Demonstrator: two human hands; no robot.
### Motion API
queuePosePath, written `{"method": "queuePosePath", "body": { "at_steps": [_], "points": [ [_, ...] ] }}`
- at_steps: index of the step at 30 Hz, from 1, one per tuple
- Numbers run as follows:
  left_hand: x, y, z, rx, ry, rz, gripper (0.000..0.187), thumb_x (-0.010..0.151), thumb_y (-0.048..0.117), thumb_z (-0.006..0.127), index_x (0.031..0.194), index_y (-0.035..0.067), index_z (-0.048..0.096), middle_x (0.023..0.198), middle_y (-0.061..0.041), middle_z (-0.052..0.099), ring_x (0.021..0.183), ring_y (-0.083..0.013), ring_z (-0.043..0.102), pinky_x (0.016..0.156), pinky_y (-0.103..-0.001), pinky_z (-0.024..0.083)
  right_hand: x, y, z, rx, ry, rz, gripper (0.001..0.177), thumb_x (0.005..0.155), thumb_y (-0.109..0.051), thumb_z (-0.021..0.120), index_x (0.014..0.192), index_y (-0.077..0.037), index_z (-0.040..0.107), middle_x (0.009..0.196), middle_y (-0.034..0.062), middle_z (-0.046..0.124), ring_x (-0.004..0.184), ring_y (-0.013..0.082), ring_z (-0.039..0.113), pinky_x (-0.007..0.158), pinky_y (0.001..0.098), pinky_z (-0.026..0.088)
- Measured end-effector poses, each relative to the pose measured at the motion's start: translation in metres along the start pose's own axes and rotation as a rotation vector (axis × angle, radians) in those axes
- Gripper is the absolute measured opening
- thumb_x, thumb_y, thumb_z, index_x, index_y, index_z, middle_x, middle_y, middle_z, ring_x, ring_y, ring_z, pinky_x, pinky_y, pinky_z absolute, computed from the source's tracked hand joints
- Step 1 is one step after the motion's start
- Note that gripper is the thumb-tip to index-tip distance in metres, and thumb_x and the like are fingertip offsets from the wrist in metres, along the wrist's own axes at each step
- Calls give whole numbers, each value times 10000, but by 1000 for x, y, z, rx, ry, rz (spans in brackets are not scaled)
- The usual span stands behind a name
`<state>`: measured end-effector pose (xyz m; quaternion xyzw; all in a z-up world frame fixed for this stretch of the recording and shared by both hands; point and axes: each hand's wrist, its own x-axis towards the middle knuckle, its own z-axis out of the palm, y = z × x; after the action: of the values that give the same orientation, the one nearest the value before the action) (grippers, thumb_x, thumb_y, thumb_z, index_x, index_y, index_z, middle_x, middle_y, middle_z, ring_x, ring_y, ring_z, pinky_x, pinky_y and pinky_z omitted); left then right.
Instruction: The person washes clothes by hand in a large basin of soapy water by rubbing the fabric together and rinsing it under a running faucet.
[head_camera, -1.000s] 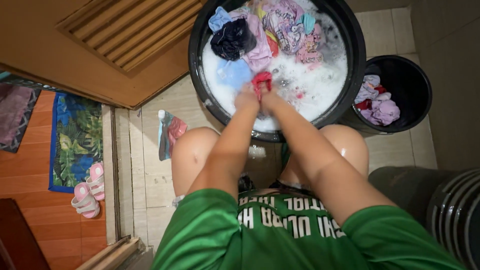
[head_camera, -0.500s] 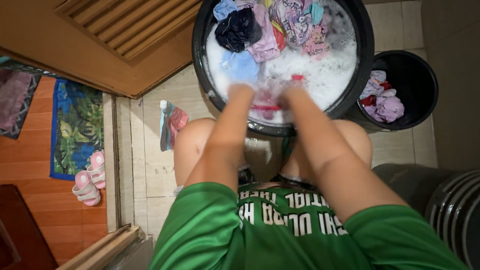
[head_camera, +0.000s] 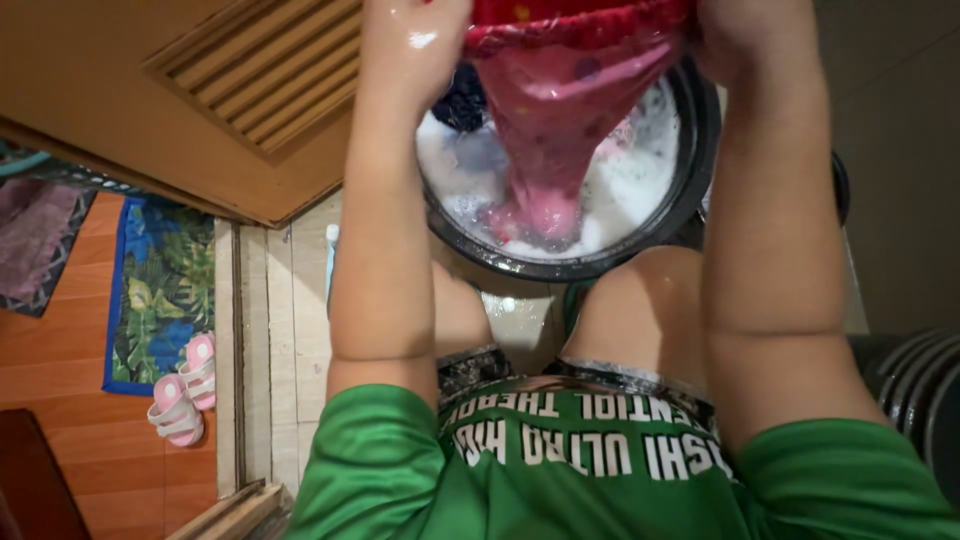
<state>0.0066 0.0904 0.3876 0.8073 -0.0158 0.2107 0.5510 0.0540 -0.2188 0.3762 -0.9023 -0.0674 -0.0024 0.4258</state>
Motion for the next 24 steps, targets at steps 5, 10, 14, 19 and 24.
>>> {"method": "queuePosePath", "body": {
  "at_steps": [5,10,14,19,24],
  "points": [
    [-17,-27,35,488,-139,193,606,828,230,700,1417,147,583,1309,-276,591,1118,-428,635,877,-482,536,13,10,37,-207,65,-583,652,870,-153,759,1467,19,563,1444,263,608,1323,404,578,1117,453,459],
    [-83,-173,158,705,-570,-348,440,1046,280,385,1402,77,545,1480,-233,525,1257,-424,602,1040,-519,491,6,141,213,-918,-669,2,1011,603,-325,999,1438,-44,503,1136,244,722,1048,345,718,992,426,529],
    [-133,-253,196,518,-567,-608,470,1004,406,384,1332,147,599,1377,-182,617,1247,-405,596,1058,-503,460,-16,209,273,-718,-652,147,672,749,-274,855,1321,-74,565,1138,233,697,994,360,711,876,456,565],
    [-138,-272,199,795,-859,-588,466,956,406,533,1332,141,608,1360,-145,632,1264,-346,604,1061,-491,478,-27,197,272,-644,-815,190,429,802,-232,765,1163,-37,638,1021,215,727,877,326,721,781,431,567],
    [-96,-257,203,734,-788,-234,336,887,242,625,1148,66,743,1223,-234,684,1127,-409,672,964,-492,533,-5,134,232,-371,-822,154,243,855,-190,676,1004,-1,710,904,196,756,760,292,732,687,406,569]
  ]
}}
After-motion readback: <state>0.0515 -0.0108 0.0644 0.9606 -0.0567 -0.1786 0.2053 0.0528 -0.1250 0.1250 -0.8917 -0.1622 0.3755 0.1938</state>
